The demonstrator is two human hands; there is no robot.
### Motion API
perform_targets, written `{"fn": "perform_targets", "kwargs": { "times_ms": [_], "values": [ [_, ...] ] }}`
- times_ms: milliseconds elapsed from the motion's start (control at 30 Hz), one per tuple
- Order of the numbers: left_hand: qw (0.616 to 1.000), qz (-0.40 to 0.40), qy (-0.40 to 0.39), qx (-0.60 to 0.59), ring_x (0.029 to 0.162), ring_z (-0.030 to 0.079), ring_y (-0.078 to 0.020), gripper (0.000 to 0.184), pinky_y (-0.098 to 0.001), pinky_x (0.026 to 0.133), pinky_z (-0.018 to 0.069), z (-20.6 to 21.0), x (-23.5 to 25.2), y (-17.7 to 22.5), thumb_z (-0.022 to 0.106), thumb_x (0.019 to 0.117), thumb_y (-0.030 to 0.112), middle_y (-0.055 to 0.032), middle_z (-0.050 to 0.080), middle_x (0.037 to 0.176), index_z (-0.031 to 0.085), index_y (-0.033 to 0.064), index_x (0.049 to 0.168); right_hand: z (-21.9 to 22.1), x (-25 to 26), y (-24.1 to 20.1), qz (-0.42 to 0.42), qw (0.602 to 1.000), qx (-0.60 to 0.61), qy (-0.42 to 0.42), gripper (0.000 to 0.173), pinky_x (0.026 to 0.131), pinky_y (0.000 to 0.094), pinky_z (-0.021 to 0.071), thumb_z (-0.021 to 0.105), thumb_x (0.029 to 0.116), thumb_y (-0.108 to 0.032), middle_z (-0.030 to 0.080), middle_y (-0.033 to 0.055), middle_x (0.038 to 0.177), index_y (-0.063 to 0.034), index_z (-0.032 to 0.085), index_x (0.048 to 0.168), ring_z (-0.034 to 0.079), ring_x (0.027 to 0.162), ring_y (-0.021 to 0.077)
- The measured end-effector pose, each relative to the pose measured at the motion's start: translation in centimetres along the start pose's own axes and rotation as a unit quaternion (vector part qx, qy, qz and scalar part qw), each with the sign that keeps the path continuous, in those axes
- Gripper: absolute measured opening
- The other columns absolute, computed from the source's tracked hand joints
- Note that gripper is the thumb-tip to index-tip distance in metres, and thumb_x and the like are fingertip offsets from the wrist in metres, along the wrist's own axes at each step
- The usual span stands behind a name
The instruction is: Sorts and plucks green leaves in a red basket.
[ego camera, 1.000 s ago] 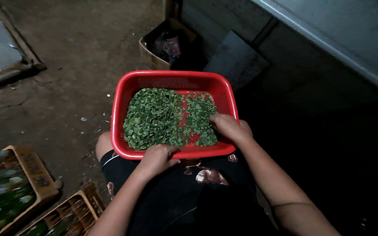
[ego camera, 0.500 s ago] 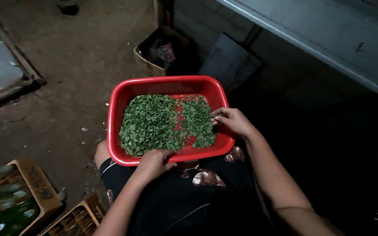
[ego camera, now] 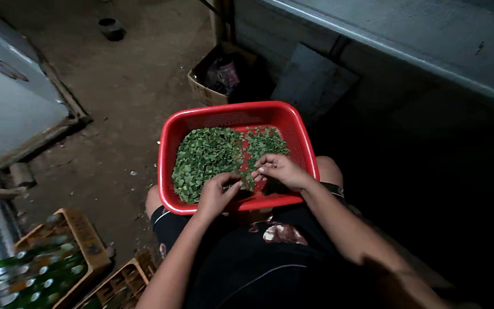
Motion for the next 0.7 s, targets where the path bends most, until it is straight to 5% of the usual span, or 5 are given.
{"fn": "perform_targets", "kwargs": {
  "times_ms": [133,367,700],
  "values": [
    [0.996,-0.049,0.027,-0.075,0.087,0.068,-0.0029,0.021,-0.0220,0.083,0.0567,-0.4,0.3,-1.1,0.068,0.0978,0.019,-0.0031,0.074,0.100,0.072,0.0020,0.110,3.9,1.2,-0.3,-0.008,0.997,-0.046,-0.054,0.014,0.078,0.0243,0.0577,0.055,0.1022,-0.003,0.071,0.0042,0.093,0.0043,0.061,0.113,0.069,0.080,0.0058],
    [0.987,-0.076,0.088,-0.114,0.082,0.069,-0.0021,0.011,-0.0210,0.080,0.0580,-1.9,-0.7,-2.8,0.070,0.0942,0.010,-0.0015,0.074,0.091,0.073,0.0010,0.100,6.6,2.6,-0.6,-0.007,0.997,-0.042,-0.070,0.013,0.077,0.0227,0.0573,0.056,0.1028,-0.004,0.069,0.0046,0.091,0.0038,0.061,0.111,0.068,0.078,0.0056],
    [0.974,-0.103,0.098,-0.176,0.080,0.067,-0.0032,0.009,-0.0221,0.078,0.0567,-1.8,-0.6,-4.0,0.064,0.0982,0.007,-0.0009,0.071,0.087,0.070,0.0000,0.099,6.2,2.8,1.8,0.041,0.982,0.178,-0.036,0.018,0.079,0.0295,0.0593,0.038,0.1104,-0.011,0.071,0.0068,0.093,-0.0019,0.053,0.114,0.072,0.083,0.0146]
  ]
}}
Point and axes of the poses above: each hand's wrist, its own x-axis towards the middle knuckle, its own z-axis out of the palm, y = z × x, the point moved 10 cm from there along x, towards the middle knuckle
